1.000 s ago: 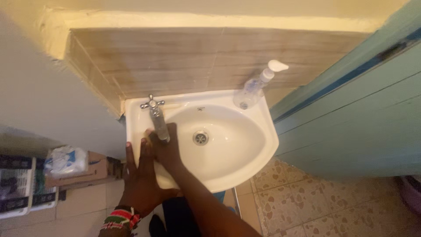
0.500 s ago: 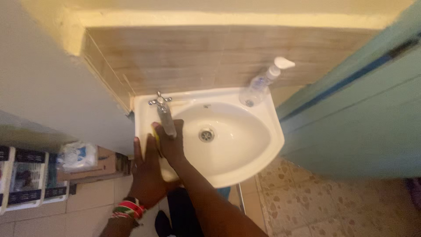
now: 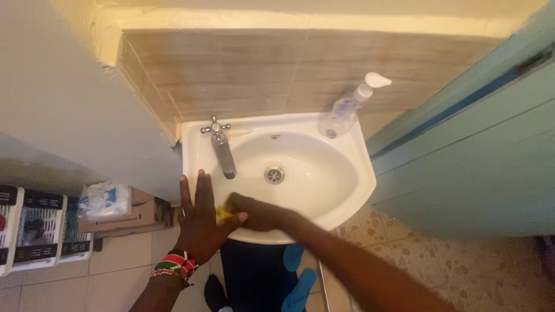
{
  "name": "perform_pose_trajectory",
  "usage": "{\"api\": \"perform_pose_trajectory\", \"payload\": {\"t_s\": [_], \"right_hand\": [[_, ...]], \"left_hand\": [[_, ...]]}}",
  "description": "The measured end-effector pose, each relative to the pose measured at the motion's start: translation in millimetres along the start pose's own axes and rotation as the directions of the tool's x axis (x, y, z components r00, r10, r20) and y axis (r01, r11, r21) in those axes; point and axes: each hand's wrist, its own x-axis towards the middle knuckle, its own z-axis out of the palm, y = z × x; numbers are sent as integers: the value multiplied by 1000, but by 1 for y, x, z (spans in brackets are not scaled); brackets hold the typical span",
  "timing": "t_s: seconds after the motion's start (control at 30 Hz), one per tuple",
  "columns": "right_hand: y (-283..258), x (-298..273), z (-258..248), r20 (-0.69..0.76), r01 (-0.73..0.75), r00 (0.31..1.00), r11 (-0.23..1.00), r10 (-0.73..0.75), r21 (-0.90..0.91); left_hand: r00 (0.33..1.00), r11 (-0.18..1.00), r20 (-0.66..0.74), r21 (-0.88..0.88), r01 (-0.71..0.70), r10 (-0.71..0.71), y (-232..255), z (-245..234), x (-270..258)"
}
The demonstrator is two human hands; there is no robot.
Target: The person scrubs the inside of a white bathroom sink using a yellow sponge. They wipe the basin, the drain area, and the faucet, then rinse the sponge under running water. The person also moves a soap dispenser to clean underneath it before placing it back.
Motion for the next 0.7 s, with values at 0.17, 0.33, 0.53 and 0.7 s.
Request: {"api": "perform_pose_trajectory", "payload": {"t_s": [0.17, 0.33, 0.53, 0.7], "right_hand": [[1, 30, 19, -131, 36, 991, 999, -39, -32], [12, -38, -26, 183, 253, 965, 845, -187, -471], [13, -69, -50, 157, -189, 947, 882, 280, -432], [11, 24, 8, -152, -66, 988, 958, 24, -279]], "left_hand": [[987, 993, -120, -40, -113, 107, -4, 4, -1], [995, 988, 22, 116, -99, 97, 5, -10, -5], [994, 988, 70, 127, -92, 83, 16, -20, -9], [992, 990, 127, 139, -27, 9, 14, -20, -9]]}}
